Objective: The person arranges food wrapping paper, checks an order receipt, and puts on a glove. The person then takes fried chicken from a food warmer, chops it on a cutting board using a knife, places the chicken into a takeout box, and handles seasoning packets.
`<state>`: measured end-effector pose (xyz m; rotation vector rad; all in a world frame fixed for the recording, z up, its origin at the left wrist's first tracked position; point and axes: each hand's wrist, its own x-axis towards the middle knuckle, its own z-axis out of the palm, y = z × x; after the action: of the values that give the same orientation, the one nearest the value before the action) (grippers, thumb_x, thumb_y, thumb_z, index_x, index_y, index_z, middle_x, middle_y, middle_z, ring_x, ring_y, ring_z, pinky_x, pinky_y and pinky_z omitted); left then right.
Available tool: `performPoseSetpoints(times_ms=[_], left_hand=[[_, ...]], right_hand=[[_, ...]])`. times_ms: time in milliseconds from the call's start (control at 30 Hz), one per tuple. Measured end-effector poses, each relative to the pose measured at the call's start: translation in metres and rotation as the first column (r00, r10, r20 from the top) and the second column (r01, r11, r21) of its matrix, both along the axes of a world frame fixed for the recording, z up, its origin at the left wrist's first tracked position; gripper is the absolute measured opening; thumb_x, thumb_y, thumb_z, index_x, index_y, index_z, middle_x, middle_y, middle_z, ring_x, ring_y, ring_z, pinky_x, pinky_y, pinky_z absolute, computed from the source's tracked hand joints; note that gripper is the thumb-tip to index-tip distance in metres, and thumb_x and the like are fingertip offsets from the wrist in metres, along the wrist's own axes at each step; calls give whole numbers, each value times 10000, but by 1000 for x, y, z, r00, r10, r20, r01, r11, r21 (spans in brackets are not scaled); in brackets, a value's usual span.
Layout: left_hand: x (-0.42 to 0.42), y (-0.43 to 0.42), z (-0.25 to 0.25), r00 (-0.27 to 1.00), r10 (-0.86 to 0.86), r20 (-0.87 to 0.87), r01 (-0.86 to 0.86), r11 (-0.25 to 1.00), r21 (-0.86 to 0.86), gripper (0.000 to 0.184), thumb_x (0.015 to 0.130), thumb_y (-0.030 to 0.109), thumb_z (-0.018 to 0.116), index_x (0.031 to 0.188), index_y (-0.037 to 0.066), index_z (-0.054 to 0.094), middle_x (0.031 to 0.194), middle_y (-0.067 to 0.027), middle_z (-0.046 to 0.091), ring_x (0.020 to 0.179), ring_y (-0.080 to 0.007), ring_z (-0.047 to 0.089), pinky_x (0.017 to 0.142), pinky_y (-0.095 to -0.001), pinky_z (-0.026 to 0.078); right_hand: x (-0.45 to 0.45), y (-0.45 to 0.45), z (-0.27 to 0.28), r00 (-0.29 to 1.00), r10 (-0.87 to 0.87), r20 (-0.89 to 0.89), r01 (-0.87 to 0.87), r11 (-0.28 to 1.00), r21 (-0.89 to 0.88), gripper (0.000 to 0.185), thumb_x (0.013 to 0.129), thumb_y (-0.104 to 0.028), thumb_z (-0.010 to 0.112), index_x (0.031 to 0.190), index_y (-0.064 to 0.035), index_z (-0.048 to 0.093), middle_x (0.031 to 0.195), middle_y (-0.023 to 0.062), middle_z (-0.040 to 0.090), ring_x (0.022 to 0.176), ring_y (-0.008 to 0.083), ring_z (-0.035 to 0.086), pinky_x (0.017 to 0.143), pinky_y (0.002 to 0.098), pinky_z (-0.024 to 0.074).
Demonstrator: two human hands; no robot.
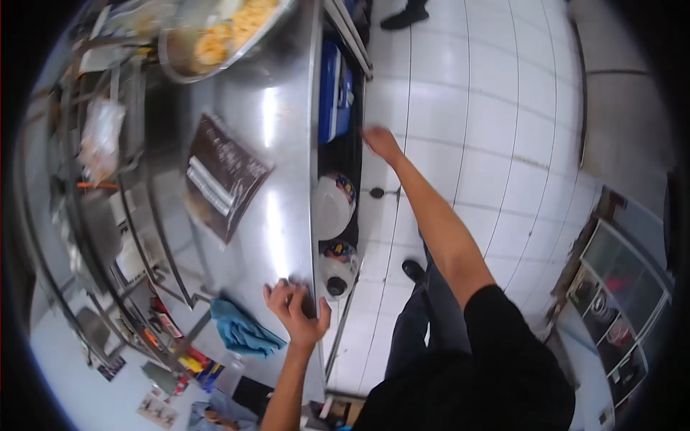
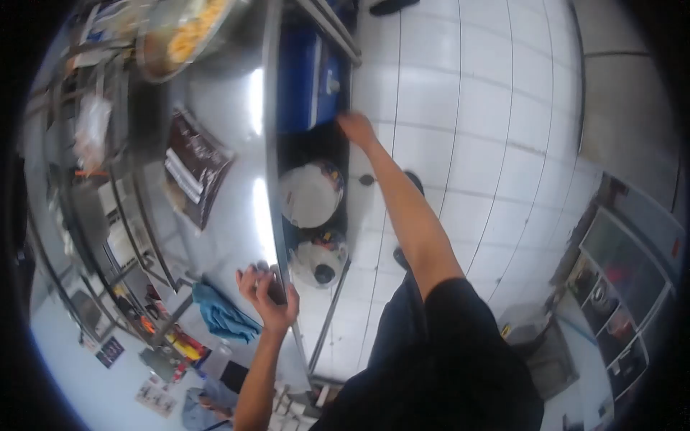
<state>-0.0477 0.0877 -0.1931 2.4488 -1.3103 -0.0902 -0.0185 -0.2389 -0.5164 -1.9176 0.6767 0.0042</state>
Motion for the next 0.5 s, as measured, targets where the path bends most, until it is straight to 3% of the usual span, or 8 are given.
performPoseSetpoints(times_ms=[33, 67, 100, 167, 200, 267, 367, 500], left_hand=[[-1, 4, -2, 1000, 3, 6, -3, 1000, 31, 450, 806, 248, 681, 1169, 51, 503, 1224, -173, 414, 1172, -378, 390, 1066, -583, 210], [0, 7, -6, 1000, 8, 19, -9, 999, 53, 433, 807, 252, 678, 1149, 53, 505, 1211, -167, 416, 1161, -376, 393, 1066, -582, 209], [-1, 4, -13, 1000, 20, 8, -20, 999, 51, 428, 812, 263, 672, 1146, 54, 504, 1200, -165, 416, 1152, -375, 395, 1064, -587, 210], [-2, 8, -11, 999, 36, -7, -36, 998, 49, 419, 823, 284, 660, 1138, 57, 502, 1178, -161, 416, 1134, -371, 400, 1058, -599, 210], [-6, 47, -28, 996, 32, -86, -33, 999, -10, 455, 826, 355, 649, 1135, 56, 498, 1168, -161, 408, 1128, -359, 391, 1049, -619, 211], [-4, 31, -12, 1000, 8, -14, -6, 991, 137, 504, 818, 434, 635, 1132, 63, 501, 1162, -153, 413, 1124, -352, 396, 1039, -633, 221], [-5, 47, -15, 996, -84, 33, 77, 983, 164, 553, 788, 456, 659, 1146, 66, 500, 1164, -148, 415, 1138, -362, 393, 1032, -630, 238], [-1, 42, -14, 999, -48, 16, 44, 982, 184, 556, 787, 455, 661, 1150, 66, 499, 1163, -148, 415, 1139, -363, 393, 1032, -628, 241]], right_hand=[[54, 7, -56, 932, -364, 8, 362, 930, 68, 411, 883, -395, 537, 905, 3, 635, 836, 200, 647, 841, 371, 630, 768, 422, 482], [90, -5, -14, 848, -523, -87, 529, 831, 170, 497, 844, -430, 602, 998, 43, 617, 881, 234, 660, 888, 364, 643, 798, 432, 482], [122, -11, -27, 809, -586, -31, 576, 782, 237, 627, 790, -470, 662, 1060, 91, 583, 978, 275, 656, 938, 364, 645, 835, 424, 490], [152, -28, 12, 761, -639, -114, 639, 708, 301, 717, 742, -500, 706, 1087, 113, 564, 1045, 285, 639, 981, 390, 632, 865, 416, 495], [168, -28, 9, 712, -685, -154, 701, 682, 208, 745, 724, -510, 721, 1087, 121, 561, 1054, 291, 632, 991, 397, 627, 872, 419, 494], [188, -32, 1, 594, -772, -226, 794, 608, 10, 803, 687, -530, 753, 1088, 137, 556, 1073, 305, 618, 1013, 413, 617, 887, 425, 493], [193, -46, 3, 555, -781, -287, 832, 515, 207, 855, 650, -551, 781, 1073, 157, 554, 1066, 316, 613, 1034, 414, 610, 898, 452, 484], [194, -56, 9, 564, -709, -423, 818, 410, 404, 928, 645, -539, 791, 1203, 123, 456, 1164, 273, 572, 1096, 418, 557, 936, 474, 453]])
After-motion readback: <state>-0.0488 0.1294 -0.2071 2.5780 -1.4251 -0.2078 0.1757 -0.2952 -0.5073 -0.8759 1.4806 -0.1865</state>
